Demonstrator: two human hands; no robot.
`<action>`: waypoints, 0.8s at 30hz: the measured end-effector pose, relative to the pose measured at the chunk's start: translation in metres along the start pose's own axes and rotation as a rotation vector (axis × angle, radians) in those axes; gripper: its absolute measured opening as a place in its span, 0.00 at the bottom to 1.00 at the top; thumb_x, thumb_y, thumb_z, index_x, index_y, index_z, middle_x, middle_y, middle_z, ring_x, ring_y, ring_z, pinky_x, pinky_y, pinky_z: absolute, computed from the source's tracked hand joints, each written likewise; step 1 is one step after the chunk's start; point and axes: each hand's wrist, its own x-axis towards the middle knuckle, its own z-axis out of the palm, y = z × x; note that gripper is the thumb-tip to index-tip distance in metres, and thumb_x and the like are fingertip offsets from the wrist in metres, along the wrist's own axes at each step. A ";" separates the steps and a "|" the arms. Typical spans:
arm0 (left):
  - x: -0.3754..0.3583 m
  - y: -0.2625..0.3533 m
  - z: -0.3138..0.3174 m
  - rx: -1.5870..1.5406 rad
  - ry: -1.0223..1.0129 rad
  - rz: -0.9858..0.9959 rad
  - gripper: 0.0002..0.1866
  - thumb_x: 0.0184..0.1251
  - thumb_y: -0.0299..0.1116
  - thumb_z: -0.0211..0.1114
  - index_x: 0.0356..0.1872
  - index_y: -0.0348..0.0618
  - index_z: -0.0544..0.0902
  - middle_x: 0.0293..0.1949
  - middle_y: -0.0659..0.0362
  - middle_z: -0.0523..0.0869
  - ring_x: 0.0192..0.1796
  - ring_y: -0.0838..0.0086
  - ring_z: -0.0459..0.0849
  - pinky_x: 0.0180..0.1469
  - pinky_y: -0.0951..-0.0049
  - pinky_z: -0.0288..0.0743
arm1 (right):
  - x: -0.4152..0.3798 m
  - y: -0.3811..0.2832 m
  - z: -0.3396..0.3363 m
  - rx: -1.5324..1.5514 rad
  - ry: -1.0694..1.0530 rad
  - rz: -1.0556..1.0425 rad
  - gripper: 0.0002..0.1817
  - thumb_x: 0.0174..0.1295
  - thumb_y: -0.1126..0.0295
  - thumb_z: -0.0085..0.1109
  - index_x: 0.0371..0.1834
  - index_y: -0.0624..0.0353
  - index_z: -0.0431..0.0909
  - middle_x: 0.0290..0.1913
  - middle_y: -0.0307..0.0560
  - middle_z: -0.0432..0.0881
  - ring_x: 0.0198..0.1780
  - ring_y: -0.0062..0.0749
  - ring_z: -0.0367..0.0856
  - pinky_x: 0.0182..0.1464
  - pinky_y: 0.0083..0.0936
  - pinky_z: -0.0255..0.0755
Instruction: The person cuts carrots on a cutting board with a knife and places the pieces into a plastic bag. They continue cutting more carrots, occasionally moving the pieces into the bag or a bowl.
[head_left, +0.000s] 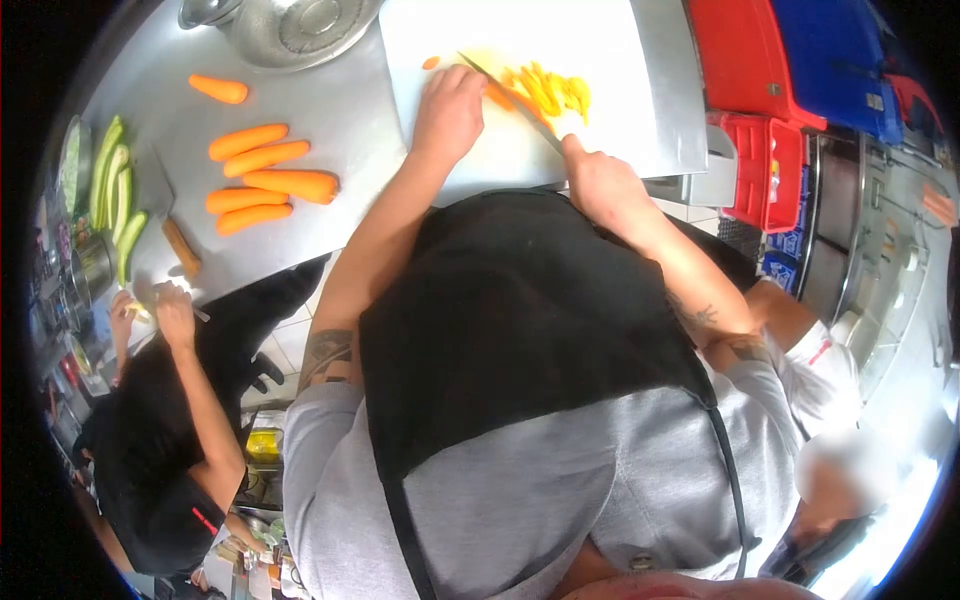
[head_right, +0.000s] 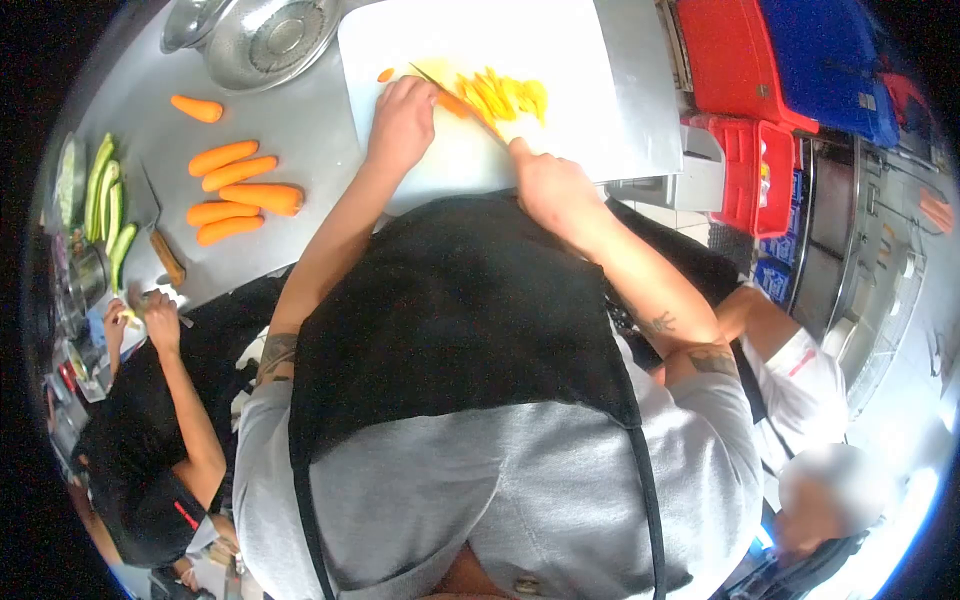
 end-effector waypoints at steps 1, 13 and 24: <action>0.000 0.001 -0.001 -0.003 -0.005 -0.010 0.03 0.71 0.24 0.62 0.41 0.41 0.82 0.44 0.52 0.83 0.50 0.51 0.81 0.57 0.53 0.76 | -0.004 -0.001 -0.002 0.000 -0.008 0.007 0.17 0.66 0.77 0.54 0.57 0.63 0.68 0.39 0.71 0.88 0.47 0.65 0.90 0.51 0.56 0.82; -0.003 -0.002 0.002 0.053 0.009 -0.012 0.03 0.70 0.26 0.64 0.41 0.41 0.83 0.43 0.50 0.83 0.51 0.51 0.82 0.57 0.51 0.75 | 0.006 0.006 0.002 -0.051 0.001 -0.062 0.15 0.67 0.77 0.52 0.56 0.63 0.69 0.38 0.69 0.89 0.44 0.62 0.91 0.46 0.54 0.84; -0.007 -0.009 0.002 0.069 0.009 0.017 0.03 0.70 0.27 0.65 0.41 0.41 0.83 0.43 0.50 0.83 0.50 0.51 0.81 0.57 0.51 0.75 | 0.021 0.014 0.027 -0.007 0.030 -0.060 0.16 0.66 0.78 0.54 0.56 0.63 0.69 0.37 0.68 0.88 0.43 0.63 0.90 0.45 0.55 0.83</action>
